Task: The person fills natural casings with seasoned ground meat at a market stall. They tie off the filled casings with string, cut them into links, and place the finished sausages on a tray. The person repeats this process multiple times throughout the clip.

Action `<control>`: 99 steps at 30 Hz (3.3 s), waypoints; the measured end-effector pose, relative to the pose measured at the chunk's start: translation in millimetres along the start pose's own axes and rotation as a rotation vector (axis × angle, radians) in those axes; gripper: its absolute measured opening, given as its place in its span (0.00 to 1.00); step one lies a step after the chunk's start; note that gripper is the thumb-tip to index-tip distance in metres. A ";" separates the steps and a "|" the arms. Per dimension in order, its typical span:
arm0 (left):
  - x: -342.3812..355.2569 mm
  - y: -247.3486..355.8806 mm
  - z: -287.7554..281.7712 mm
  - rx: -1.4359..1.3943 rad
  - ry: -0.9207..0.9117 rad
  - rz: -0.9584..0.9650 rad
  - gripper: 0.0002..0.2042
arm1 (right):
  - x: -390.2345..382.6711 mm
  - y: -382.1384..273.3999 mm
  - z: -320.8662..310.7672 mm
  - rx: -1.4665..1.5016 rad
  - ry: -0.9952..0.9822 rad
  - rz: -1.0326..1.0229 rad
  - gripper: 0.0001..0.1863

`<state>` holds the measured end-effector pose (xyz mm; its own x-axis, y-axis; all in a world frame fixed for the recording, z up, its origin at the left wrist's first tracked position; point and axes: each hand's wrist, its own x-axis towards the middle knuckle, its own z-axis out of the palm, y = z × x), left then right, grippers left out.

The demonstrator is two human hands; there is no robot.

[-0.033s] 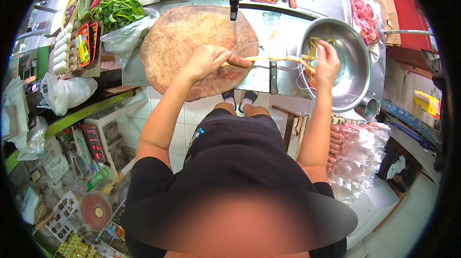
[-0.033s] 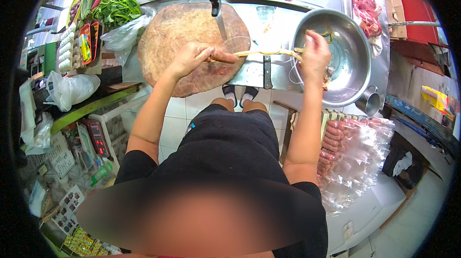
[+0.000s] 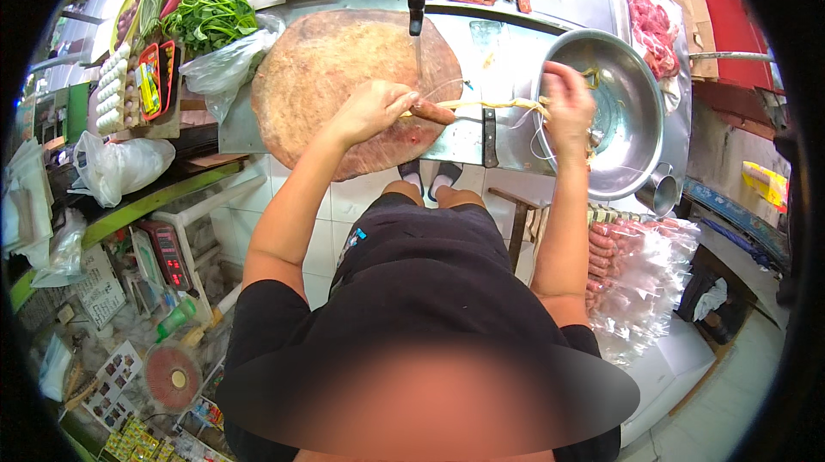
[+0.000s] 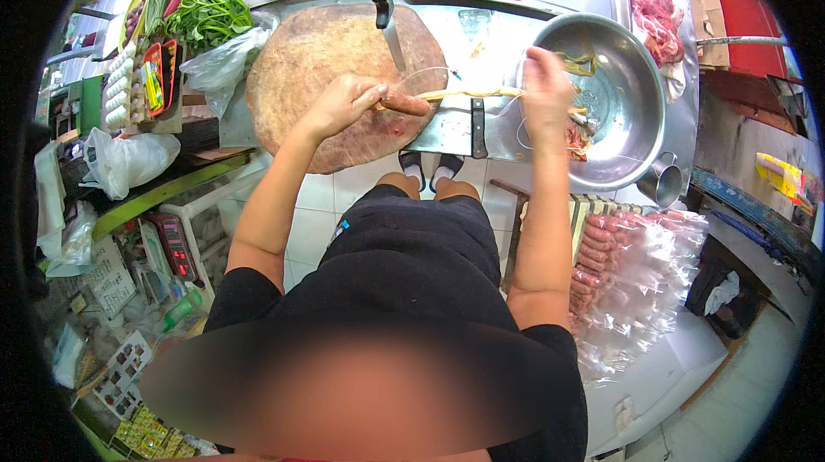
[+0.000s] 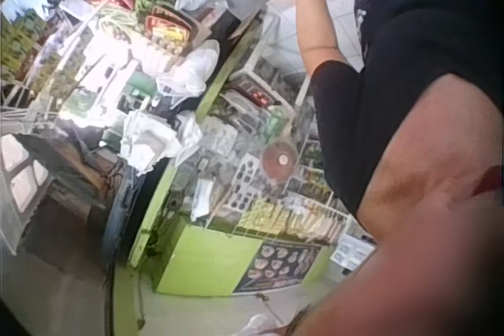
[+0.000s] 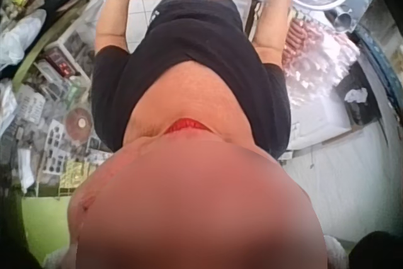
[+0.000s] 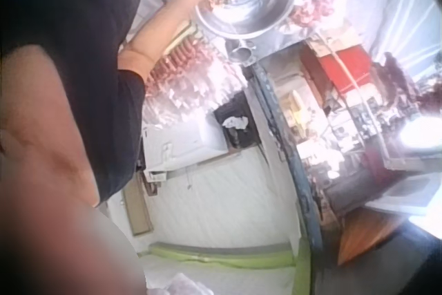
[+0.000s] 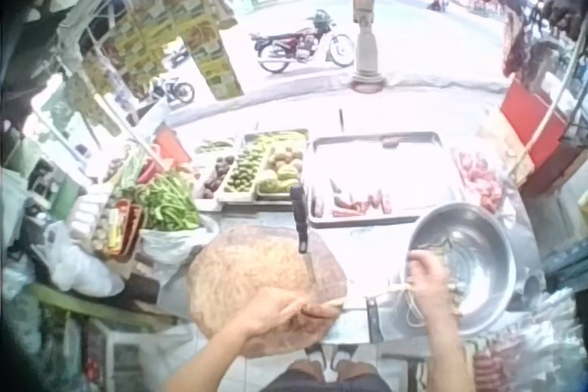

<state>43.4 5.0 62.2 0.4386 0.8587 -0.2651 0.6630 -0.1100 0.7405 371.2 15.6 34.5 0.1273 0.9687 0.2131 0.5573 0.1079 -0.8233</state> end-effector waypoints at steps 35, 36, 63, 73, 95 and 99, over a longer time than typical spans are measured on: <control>101.6 -106.9 0.9 -0.076 0.096 0.097 0.12 | -18.6 -47.5 141.9 -0.074 -0.454 0.173 0.14; 98.3 -110.3 0.2 0.252 0.245 0.162 0.14 | -21.2 -46.0 138.7 0.070 -0.475 0.314 0.15; 35.7 -88.7 44.7 -2.017 0.570 -0.139 0.15 | -37.7 -63.8 131.9 0.278 -0.554 0.495 0.08; 66.5 -118.4 46.4 -2.024 0.729 -0.178 0.14 | -12.5 -40.5 153.6 -0.187 -0.287 0.036 0.08; 145.3 -133.8 -15.5 -1.314 0.521 -0.082 0.11 | -69.9 -21.8 88.7 -0.205 -0.152 0.115 0.03; 32.7 -90.2 4.0 -0.879 0.223 -0.111 0.07 | -56.1 -59.9 88.7 -0.318 -0.218 -0.209 0.05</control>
<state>0.4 41.0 -15.8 0.2124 0.9284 -0.3049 -0.0466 0.3213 0.9458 257.9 -25.4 25.2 -0.1717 0.9617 0.2136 0.7822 0.2649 -0.5639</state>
